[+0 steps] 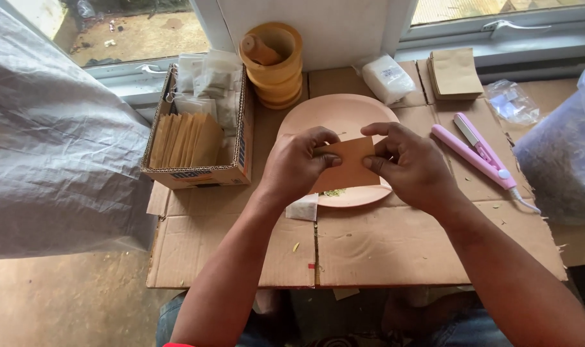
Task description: The person fills small paper bags with dried tea leaves from a plate, weighs each bag on a digital scale, and seals them using a handheld heat sealer.
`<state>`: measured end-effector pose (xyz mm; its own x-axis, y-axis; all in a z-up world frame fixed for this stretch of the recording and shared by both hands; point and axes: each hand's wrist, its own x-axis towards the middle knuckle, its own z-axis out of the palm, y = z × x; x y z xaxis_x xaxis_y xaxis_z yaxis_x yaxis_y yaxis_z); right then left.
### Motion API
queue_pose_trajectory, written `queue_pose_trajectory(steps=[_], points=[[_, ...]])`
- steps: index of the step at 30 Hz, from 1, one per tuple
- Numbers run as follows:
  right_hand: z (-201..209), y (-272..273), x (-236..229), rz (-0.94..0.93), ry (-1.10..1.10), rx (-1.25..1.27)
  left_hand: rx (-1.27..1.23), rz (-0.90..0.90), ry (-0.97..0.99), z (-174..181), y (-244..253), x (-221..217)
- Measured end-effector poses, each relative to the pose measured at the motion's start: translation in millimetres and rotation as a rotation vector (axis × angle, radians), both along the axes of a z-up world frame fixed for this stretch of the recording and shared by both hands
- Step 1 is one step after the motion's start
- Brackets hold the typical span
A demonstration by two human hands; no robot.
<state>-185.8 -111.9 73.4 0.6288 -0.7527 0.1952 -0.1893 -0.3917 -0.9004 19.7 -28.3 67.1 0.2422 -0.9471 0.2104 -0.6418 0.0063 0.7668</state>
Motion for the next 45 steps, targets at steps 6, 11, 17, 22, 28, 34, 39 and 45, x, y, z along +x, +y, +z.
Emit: queue_pose_trajectory(steps=[6,11,17,22,28,34,39,45], points=[[1.7,9.1,6.0,-0.038,0.012,-0.072,-0.02,-0.064,-0.112,3.7,-2.3,2.1],[-1.4,12.2,8.2,-0.035,-0.009,-0.053,-0.048,-0.098,-0.068,20.0,2.0,-5.7],[-13.1,10.0,6.2,-0.039,-0.073,-0.022,-0.028,-0.137,0.14,12.7,5.1,-5.6],[-10.7,12.0,11.7,-0.028,-0.185,0.007,-0.02,-0.139,0.184,8.4,-0.5,-0.9],[-24.7,6.4,6.7,0.031,-0.267,0.217,-0.038,-0.1,0.238,5.0,-1.8,1.4],[-25.7,11.1,8.9,0.007,-0.118,0.01,-0.077,-0.105,0.285,4.9,-3.1,0.7],[-56.3,-3.1,8.3,0.035,-0.133,0.182,-0.095,-0.123,0.195,-6.1,-4.6,1.4],[-49.3,3.0,15.0,-0.053,-0.341,0.409,-0.208,-0.095,0.043,-2.1,8.3,8.7]])
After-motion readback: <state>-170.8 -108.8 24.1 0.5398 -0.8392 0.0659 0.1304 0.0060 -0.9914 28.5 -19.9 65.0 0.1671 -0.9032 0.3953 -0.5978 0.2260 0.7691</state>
